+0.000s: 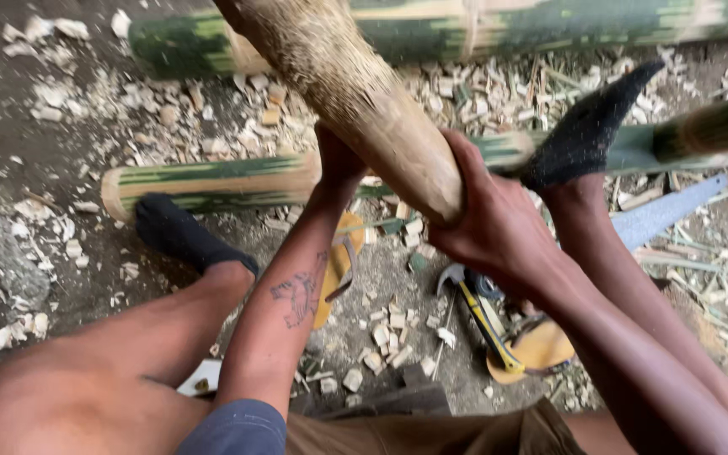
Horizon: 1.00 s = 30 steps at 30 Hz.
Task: The person uses a hand saw to cut a section of a bamboo pole, then switches to a chisel and wooden mallet to carve out the interior. The person repeatedly strikes the chisel to remove material from the bamboo, creating a hollowed section.
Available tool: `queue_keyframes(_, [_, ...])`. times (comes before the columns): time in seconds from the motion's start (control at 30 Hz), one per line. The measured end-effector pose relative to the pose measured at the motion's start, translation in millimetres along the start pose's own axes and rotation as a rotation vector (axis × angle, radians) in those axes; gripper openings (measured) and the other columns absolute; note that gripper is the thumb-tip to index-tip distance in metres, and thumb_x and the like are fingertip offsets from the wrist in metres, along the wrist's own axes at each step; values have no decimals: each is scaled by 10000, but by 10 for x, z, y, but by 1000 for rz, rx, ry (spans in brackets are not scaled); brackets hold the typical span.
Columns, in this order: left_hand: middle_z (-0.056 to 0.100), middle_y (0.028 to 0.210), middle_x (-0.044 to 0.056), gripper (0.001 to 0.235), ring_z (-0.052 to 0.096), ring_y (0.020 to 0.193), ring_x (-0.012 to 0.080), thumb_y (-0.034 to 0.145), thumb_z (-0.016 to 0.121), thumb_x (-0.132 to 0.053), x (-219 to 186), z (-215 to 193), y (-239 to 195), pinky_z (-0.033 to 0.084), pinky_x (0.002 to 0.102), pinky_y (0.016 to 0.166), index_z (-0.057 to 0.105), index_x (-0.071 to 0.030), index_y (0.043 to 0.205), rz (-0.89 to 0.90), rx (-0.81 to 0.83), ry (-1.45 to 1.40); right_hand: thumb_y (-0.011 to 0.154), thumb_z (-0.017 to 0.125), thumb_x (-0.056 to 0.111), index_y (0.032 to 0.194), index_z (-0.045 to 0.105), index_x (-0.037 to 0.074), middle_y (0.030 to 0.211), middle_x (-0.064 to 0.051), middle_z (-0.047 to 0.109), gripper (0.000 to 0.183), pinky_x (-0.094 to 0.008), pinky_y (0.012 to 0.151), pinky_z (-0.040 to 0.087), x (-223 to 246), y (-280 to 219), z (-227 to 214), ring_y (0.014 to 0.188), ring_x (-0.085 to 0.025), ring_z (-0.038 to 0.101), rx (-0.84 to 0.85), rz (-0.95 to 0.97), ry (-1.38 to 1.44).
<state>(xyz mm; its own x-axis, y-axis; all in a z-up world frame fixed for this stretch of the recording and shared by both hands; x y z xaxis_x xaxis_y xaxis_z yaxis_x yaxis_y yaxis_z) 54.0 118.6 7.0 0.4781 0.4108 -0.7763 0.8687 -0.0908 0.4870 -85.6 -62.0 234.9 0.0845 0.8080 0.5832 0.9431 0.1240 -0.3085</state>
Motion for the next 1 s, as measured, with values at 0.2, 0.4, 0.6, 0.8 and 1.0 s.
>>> queue_keyframes(0.2, [697,739,110,164,709,669,208,872,643,-180,149,34,-218,568,334,613,621,-18,892,-101,-26,-245,831,738,218,1524,193,48,1236,-286,648,897,-405,865,632,46,-429,-329,1037,-358,737,-323,-320,260])
queue_keyframes(0.4, [729,763,55,201,732,684,171,1000,636,-226,108,230,-422,632,319,658,650,-67,879,-159,221,-146,720,777,179,1572,258,125,1088,-299,692,999,-514,825,549,-156,-77,250,955,-475,692,-16,16,-42])
queue_keyframes(0.6, [712,879,40,50,718,862,215,916,692,-172,-412,345,-722,599,423,850,675,-134,943,199,447,118,652,816,245,1589,250,178,1089,-310,709,1097,-471,853,585,-998,-366,610,1002,-421,729,-144,302,167])
queue_keyframes(0.8, [655,958,60,268,677,828,160,924,785,-213,-372,-332,-46,626,317,727,642,-54,1086,-631,-327,-772,638,852,281,1575,282,156,1208,-282,683,1104,-442,914,577,-1092,-284,784,1059,-385,721,-182,343,231])
queue_keyframes(1.0, [712,799,109,201,738,712,207,954,741,-165,-263,-625,79,665,371,705,638,-28,1058,-385,-553,-624,641,869,287,1570,298,112,1277,-260,660,1104,-439,972,548,-960,-180,796,1135,-351,690,-155,309,245])
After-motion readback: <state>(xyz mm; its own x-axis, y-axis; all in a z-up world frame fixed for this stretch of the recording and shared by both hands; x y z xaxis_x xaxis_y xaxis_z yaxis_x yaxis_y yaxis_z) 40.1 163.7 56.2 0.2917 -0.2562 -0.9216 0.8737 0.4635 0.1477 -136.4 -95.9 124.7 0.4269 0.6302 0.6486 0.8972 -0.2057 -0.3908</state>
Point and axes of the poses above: each hand's wrist, its own y-axis towards the middle knuckle, its own z-axis out of the palm, x = y × z, the point moved 1 cm from there along y, towards the middle knuckle
